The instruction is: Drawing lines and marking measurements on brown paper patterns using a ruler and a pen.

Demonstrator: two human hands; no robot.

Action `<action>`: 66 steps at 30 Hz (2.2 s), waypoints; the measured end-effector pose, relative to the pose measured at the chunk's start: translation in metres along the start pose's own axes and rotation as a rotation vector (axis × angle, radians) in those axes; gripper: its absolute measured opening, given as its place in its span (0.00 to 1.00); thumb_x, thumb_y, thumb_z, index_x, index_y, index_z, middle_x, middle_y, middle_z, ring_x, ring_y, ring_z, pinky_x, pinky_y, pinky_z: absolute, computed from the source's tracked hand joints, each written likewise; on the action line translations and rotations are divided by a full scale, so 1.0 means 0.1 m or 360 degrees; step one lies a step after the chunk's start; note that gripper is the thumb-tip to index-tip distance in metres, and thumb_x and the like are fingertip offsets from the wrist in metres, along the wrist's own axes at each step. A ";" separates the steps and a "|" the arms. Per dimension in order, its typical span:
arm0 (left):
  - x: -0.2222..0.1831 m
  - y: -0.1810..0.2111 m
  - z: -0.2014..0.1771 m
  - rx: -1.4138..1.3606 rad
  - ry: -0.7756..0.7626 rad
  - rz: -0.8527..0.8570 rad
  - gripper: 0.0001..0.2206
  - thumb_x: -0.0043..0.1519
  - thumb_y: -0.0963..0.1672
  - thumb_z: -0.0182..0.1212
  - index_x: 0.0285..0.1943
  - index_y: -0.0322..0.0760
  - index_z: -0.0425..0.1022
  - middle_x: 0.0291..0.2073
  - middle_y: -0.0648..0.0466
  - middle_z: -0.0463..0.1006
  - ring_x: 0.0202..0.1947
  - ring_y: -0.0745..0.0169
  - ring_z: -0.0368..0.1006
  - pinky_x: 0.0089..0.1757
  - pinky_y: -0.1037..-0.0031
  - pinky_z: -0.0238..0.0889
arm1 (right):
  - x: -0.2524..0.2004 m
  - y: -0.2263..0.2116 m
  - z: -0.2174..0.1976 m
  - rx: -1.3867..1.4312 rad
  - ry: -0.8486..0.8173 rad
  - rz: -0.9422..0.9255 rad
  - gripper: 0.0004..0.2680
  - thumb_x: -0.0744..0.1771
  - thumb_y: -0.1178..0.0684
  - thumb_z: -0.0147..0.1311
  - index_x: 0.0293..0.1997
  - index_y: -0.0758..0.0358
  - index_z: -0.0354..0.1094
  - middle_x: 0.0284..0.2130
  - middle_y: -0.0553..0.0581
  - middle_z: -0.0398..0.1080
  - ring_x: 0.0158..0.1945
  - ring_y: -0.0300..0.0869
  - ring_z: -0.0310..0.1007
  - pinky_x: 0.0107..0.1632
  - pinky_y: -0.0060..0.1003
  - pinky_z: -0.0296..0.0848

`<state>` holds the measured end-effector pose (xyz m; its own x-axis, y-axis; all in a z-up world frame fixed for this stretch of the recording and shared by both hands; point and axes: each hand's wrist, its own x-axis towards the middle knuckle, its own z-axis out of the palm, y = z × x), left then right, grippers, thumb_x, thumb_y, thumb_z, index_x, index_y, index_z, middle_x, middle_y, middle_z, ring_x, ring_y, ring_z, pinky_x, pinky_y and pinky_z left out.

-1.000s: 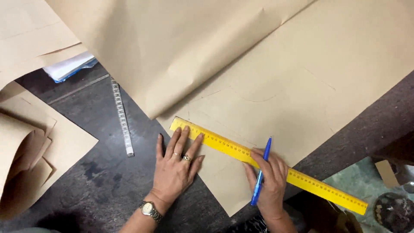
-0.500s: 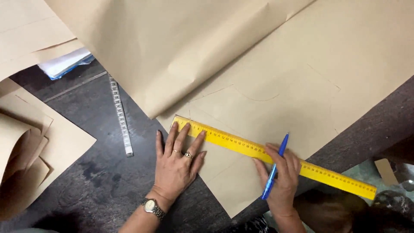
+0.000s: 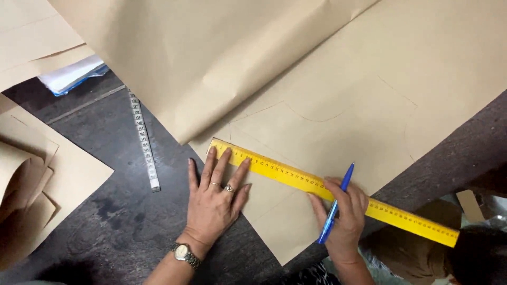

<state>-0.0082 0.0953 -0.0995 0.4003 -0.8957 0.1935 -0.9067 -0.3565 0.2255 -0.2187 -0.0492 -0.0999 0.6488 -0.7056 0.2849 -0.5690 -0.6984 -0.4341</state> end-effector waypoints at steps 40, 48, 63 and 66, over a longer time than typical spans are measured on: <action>-0.01 -0.02 0.05 0.0009 -0.0096 0.0007 0.28 0.64 0.55 0.49 0.73 0.56 0.50 0.71 0.46 0.51 0.72 0.45 0.41 0.64 0.38 0.30 | 0.06 -0.03 -0.05 0.0207 0.0079 -0.0015 0.13 0.62 0.56 0.63 0.48 0.62 0.65 0.44 0.59 0.70 0.50 0.49 0.69 0.53 0.43 0.66; 0.01 0.00 0.01 0.0002 -0.0040 -0.0007 0.26 0.63 0.54 0.51 0.71 0.55 0.55 0.69 0.47 0.56 0.72 0.44 0.45 0.63 0.37 0.37 | 0.07 -0.07 -0.08 0.0177 0.0024 0.0015 0.13 0.62 0.57 0.64 0.47 0.64 0.66 0.44 0.60 0.71 0.50 0.49 0.69 0.55 0.45 0.66; 0.02 0.01 -0.02 -0.0011 -0.0023 -0.0018 0.24 0.63 0.53 0.53 0.69 0.55 0.60 0.67 0.48 0.59 0.70 0.44 0.49 0.62 0.38 0.39 | 0.06 -0.07 -0.08 0.0155 0.0001 0.0038 0.12 0.62 0.57 0.63 0.48 0.64 0.66 0.45 0.61 0.70 0.51 0.50 0.69 0.55 0.46 0.64; 0.02 0.01 -0.01 -0.0016 -0.0027 -0.0018 0.24 0.63 0.53 0.53 0.69 0.55 0.59 0.68 0.48 0.59 0.70 0.44 0.50 0.62 0.38 0.40 | 0.06 -0.07 -0.08 0.0167 0.0024 0.0034 0.12 0.62 0.58 0.63 0.46 0.64 0.66 0.45 0.60 0.70 0.50 0.49 0.70 0.56 0.44 0.64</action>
<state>-0.0079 0.0940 -0.0978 0.4082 -0.8960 0.1749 -0.9007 -0.3641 0.2370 -0.2150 -0.0499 -0.0883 0.6289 -0.7225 0.2870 -0.5259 -0.6673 -0.5274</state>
